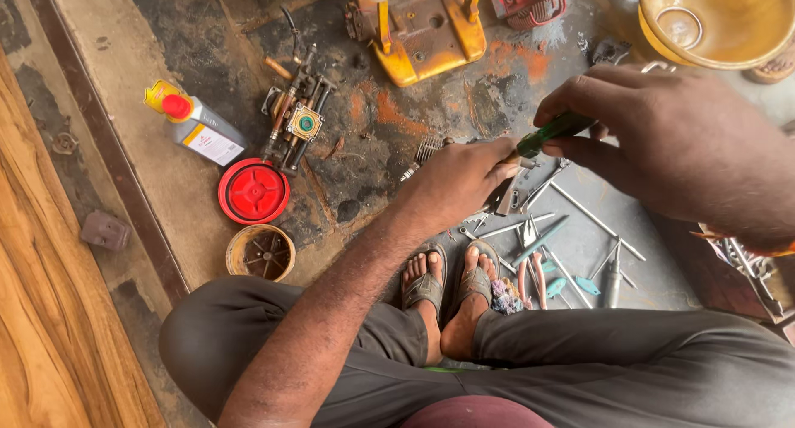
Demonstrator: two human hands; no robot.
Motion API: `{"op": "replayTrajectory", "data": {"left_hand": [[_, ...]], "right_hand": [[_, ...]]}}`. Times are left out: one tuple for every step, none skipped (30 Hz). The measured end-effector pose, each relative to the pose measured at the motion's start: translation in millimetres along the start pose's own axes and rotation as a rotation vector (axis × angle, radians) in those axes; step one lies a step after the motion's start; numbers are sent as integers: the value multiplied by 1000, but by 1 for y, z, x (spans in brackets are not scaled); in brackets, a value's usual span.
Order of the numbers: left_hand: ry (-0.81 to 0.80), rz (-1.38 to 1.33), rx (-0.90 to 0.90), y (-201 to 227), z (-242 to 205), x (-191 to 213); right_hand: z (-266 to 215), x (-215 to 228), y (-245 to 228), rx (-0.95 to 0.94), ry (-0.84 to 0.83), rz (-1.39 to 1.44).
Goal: The person sits on the floor and disassembles a small engine block. They use a screwdriver to remove a cover, then use a hammer to tap out a component. The person removes a gear and other parts, placing them on the floor.
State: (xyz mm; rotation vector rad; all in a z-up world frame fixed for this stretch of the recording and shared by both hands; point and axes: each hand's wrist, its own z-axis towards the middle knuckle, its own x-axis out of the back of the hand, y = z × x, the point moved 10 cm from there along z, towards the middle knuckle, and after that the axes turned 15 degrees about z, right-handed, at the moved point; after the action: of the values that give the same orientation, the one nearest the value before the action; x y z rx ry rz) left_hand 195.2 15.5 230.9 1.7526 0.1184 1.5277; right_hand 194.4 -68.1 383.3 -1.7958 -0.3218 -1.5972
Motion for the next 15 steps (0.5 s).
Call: {"op": "replayTrajectory", "data": {"left_hand": [[-7,-30,13,-3,-2,1],[-14,-60,27,-7,-4,2],[-20,-92,41,-10,-6,1],[-35,-83,38,-10,-8,-2],[-44,-70,31,-11,-7,-3],[-54,-57,24,-11,-7,-4],[-29,-72,4,-10,-7,-3],[-3,-87,-15,-9,-7,-1],[26,-99,-36,-8,-6,2],[22,-95,-36,-9,-5,1],[17,-91,-35,-9,-5,1],[12,-87,-34,-9,-5,2],[-7,-95,-8,-12,-5,0],[-27,-104,18,-15,-6,-1],[-47,-112,43,-17,-7,-2]], "right_hand": [[1,-1,-4,25,13,20],[2,-1,-9,50,26,40],[2,-2,-11,55,23,17],[3,-3,-13,61,20,-6],[4,-3,-16,69,23,-34],[7,-4,-15,35,19,-36],[8,-6,-13,-2,10,-35],[9,-8,-11,-40,2,-34],[10,-7,-14,-25,12,-42],[11,-7,-17,-10,22,-51],[11,-7,-20,3,32,-58],[13,-8,-20,0,32,-79],[14,-9,-20,-4,32,-99],[15,-11,-20,-8,31,-119],[15,-11,-20,-10,42,-137]]}}
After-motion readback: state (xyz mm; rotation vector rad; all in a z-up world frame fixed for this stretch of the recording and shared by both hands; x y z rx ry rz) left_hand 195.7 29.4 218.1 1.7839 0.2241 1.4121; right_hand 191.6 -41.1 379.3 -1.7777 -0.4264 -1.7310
